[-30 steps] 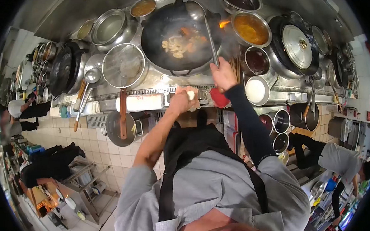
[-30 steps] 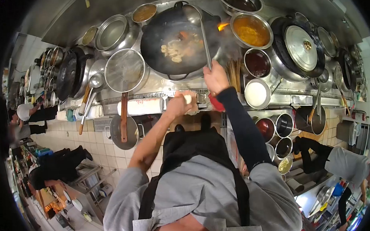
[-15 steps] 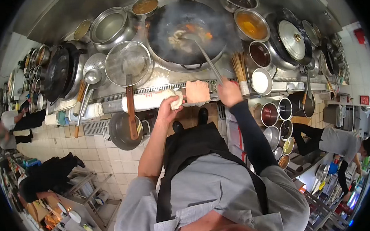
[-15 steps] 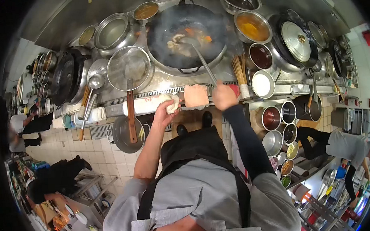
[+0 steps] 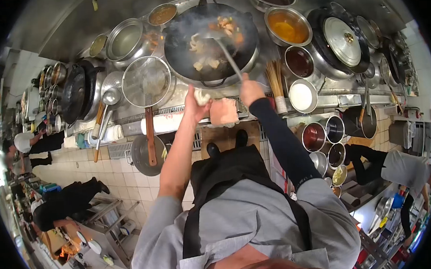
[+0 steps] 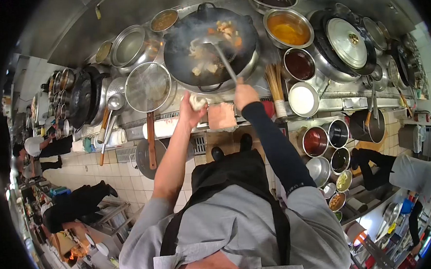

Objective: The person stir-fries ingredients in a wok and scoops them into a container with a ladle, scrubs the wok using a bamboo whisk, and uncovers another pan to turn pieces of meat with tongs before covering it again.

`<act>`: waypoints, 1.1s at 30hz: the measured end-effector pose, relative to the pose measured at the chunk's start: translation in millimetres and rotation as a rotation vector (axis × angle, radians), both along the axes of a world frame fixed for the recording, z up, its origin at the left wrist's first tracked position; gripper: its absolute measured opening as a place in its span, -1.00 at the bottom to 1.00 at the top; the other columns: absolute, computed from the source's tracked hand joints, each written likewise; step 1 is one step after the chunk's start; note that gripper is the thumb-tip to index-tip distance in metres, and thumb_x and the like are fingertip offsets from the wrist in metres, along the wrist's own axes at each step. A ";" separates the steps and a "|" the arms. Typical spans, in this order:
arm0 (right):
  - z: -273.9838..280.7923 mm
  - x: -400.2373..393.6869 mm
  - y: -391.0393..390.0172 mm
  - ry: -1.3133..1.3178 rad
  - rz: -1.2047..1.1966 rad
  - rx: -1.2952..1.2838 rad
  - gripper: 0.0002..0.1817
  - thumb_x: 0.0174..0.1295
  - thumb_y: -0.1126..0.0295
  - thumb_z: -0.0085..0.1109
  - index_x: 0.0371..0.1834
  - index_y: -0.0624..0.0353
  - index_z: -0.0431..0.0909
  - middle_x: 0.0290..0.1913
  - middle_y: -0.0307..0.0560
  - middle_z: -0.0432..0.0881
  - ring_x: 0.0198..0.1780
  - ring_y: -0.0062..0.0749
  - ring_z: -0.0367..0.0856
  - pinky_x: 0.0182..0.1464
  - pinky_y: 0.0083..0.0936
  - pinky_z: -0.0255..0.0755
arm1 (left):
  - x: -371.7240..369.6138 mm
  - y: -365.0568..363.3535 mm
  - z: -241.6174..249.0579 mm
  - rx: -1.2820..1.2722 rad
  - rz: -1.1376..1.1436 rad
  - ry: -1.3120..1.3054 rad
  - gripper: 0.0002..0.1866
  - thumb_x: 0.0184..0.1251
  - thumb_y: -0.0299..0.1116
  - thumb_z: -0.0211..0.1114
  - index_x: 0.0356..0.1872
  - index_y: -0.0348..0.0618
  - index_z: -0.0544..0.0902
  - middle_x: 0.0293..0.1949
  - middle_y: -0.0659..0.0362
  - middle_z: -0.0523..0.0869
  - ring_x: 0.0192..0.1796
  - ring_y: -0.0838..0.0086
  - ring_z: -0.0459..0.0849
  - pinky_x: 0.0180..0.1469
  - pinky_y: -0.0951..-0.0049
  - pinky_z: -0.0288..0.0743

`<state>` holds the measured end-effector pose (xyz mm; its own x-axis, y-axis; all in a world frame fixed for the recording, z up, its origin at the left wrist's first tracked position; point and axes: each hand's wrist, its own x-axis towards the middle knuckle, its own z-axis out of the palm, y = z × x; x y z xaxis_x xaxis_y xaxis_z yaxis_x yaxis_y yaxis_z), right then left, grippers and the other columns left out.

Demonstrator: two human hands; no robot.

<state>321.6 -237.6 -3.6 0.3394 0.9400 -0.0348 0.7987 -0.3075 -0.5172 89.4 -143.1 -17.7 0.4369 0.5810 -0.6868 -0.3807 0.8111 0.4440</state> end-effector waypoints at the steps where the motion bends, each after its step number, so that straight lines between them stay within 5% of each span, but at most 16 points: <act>1: -8.3 -1.4 -1.7 0.035 0.039 0.006 -0.62 0.32 0.43 0.08 0.11 0.49 0.48 -0.32 0.45 0.71 -0.22 0.39 0.71 -0.08 0.19 0.56 | 17.8 7.9 -2.9 -0.002 -0.032 0.071 -0.46 0.58 0.23 0.11 0.02 -0.13 0.53 -0.22 -0.05 0.66 -0.36 0.25 0.66 -0.50 0.56 0.48; 3: -15.6 -7.6 -10.7 0.106 0.100 0.018 -0.59 0.33 0.43 0.10 0.18 0.47 0.46 -0.34 0.46 0.70 -0.23 0.39 0.70 -0.09 0.21 0.55 | 45.4 29.8 -10.1 -0.006 -0.112 0.215 -0.59 0.58 0.07 0.20 -0.02 -0.09 0.47 -0.23 -0.03 0.64 -0.36 0.22 0.66 -0.52 0.56 0.47; 6: 26.2 2.8 -59.5 0.139 0.169 -0.031 -0.49 0.34 0.43 0.13 0.33 0.43 0.39 -0.31 0.47 0.69 -0.21 0.40 0.69 -0.09 0.21 0.53 | 49.5 72.7 -90.1 -0.096 -0.155 0.161 -0.77 0.47 -0.25 0.26 -0.08 -0.10 0.44 -0.26 0.01 0.59 -0.37 0.22 0.65 -0.58 0.55 0.45; 7: 41.4 -1.4 -79.2 0.155 0.121 -0.029 -0.48 0.34 0.43 0.15 0.34 0.42 0.38 -0.30 0.46 0.69 -0.19 0.41 0.69 -0.09 0.21 0.52 | 64.6 50.6 -51.7 -0.061 -0.006 0.307 -0.80 0.33 -0.44 0.24 -0.09 -0.10 0.43 -0.29 0.03 0.55 -0.40 0.24 0.62 -0.64 0.56 0.41; 9: 70.9 2.8 -110.4 0.187 0.084 0.036 -0.47 0.36 0.43 0.15 0.39 0.33 0.38 -0.27 0.39 0.71 -0.18 0.43 0.68 -0.07 0.21 0.51 | 62.9 5.3 -6.8 0.004 0.003 0.206 -0.81 0.36 -0.42 0.24 -0.09 -0.10 0.43 -0.28 0.03 0.53 -0.40 0.25 0.60 -0.65 0.58 0.40; 11: 124.1 23.9 -131.1 0.324 0.232 0.123 -0.57 0.45 0.36 0.16 0.33 0.24 0.47 0.01 0.30 0.71 0.06 0.22 0.69 0.14 -0.11 0.54 | 47.8 -6.0 0.8 -0.153 -0.003 0.099 -0.84 0.42 -0.41 0.22 -0.07 -0.09 0.46 -0.26 0.04 0.52 -0.39 0.26 0.59 -0.66 0.62 0.37; 15: 250.2 44.9 -144.1 0.450 0.302 -0.290 -0.53 0.49 0.30 0.14 0.37 0.33 0.48 0.08 0.29 0.69 0.12 0.19 0.66 0.20 -0.16 0.49 | 30.2 -17.7 87.9 -0.162 0.033 -0.063 -0.85 0.49 -0.34 0.24 -0.06 -0.10 0.49 -0.23 0.08 0.53 -0.38 0.27 0.60 -0.66 0.67 0.35; 18: 204.5 49.5 -128.0 0.379 0.377 -0.162 -0.56 0.47 0.28 0.16 0.25 0.39 0.53 0.02 0.34 0.70 0.10 0.25 0.66 0.18 -0.10 0.49 | 33.0 0.0 65.9 -0.041 0.059 0.089 -0.88 0.51 -0.35 0.22 -0.09 -0.10 0.49 -0.24 0.10 0.56 -0.36 0.30 0.61 -0.62 0.61 0.45; 22: 125.8 26.6 -96.3 0.203 0.209 -0.066 -0.63 0.41 0.32 0.18 0.16 0.34 0.52 -0.13 0.40 0.70 0.01 0.36 0.66 0.07 0.04 0.51 | 21.3 -50.0 -41.4 0.014 -0.076 0.129 -0.90 0.49 -0.42 0.15 -0.08 -0.13 0.56 -0.28 0.17 0.70 -0.31 0.41 0.69 -0.54 0.55 0.55; 23: 125.1 20.7 -93.1 0.230 0.175 -0.058 -0.62 0.40 0.33 0.18 0.18 0.33 0.51 -0.20 0.38 0.70 -0.05 0.38 0.67 0.02 0.06 0.51 | 21.0 -74.6 -0.6 -0.014 -0.119 0.239 -0.87 0.50 -0.39 0.16 -0.06 -0.18 0.58 -0.30 0.12 0.72 -0.39 0.41 0.69 -0.61 0.54 0.50; 24: 126.8 13.4 -94.3 0.257 0.142 -0.053 -0.61 0.39 0.34 0.19 0.19 0.32 0.49 -0.28 0.37 0.70 -0.11 0.40 0.67 -0.03 0.08 0.52 | 7.5 -84.3 -57.8 -0.021 -0.236 0.352 -0.85 0.48 -0.36 0.17 -0.09 -0.22 0.57 -0.35 0.06 0.71 -0.54 0.41 0.64 -0.68 0.50 0.42; 25: 133.9 4.6 -98.0 0.231 0.139 0.001 -0.60 0.39 0.36 0.20 0.21 0.32 0.47 -0.35 0.36 0.69 -0.16 0.39 0.68 -0.09 0.08 0.52 | -0.5 -96.7 -53.5 -0.079 -0.334 0.323 -0.84 0.46 -0.35 0.20 -0.14 -0.24 0.55 -0.44 0.06 0.65 -0.65 0.40 0.56 -0.72 0.46 0.37; 27: 135.9 -3.3 -102.3 0.154 0.125 -0.006 -0.57 0.38 0.37 0.21 0.23 0.34 0.47 -0.32 0.37 0.69 -0.16 0.40 0.67 -0.08 0.09 0.52 | -8.5 -114.6 -69.7 -0.088 -0.279 0.357 -0.85 0.48 -0.31 0.20 -0.12 -0.17 0.53 -0.39 0.02 0.62 -0.58 0.36 0.59 -0.68 0.46 0.42; 28: 136.7 -7.5 -107.7 0.120 0.113 -0.017 -0.56 0.37 0.37 0.22 0.25 0.35 0.46 -0.31 0.38 0.69 -0.16 0.41 0.67 -0.08 0.09 0.52 | -7.8 -120.7 -55.2 -0.077 -0.252 0.375 -0.87 0.49 -0.32 0.20 -0.13 -0.14 0.52 -0.37 0.00 0.63 -0.56 0.36 0.60 -0.67 0.46 0.43; 29: 151.7 -5.1 -108.4 0.227 0.115 -0.172 -0.45 0.41 0.34 0.22 0.41 0.37 0.45 0.00 0.48 0.68 0.09 0.38 0.65 0.15 -0.09 0.53 | -5.5 -117.5 -31.4 -0.065 -0.180 0.276 -0.89 0.49 -0.34 0.20 -0.13 -0.12 0.50 -0.37 0.01 0.63 -0.53 0.35 0.61 -0.67 0.48 0.43; 33: 184.9 13.8 -128.2 0.240 0.282 -0.100 -0.52 0.41 0.33 0.22 0.31 0.39 0.51 0.06 0.43 0.68 0.16 0.25 0.66 0.22 -0.10 0.50 | 11.4 -52.3 71.8 -0.011 0.022 0.053 -0.80 0.48 -0.37 0.25 -0.06 -0.12 0.41 -0.36 0.12 0.58 -0.45 0.38 0.65 -0.67 0.64 0.36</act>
<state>335.4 -365.8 181.3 0.0390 0.9833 -0.1778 0.7188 -0.1513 -0.6786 100.8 -195.4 54.1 0.3870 0.5825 -0.7148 -0.3752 0.8076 0.4550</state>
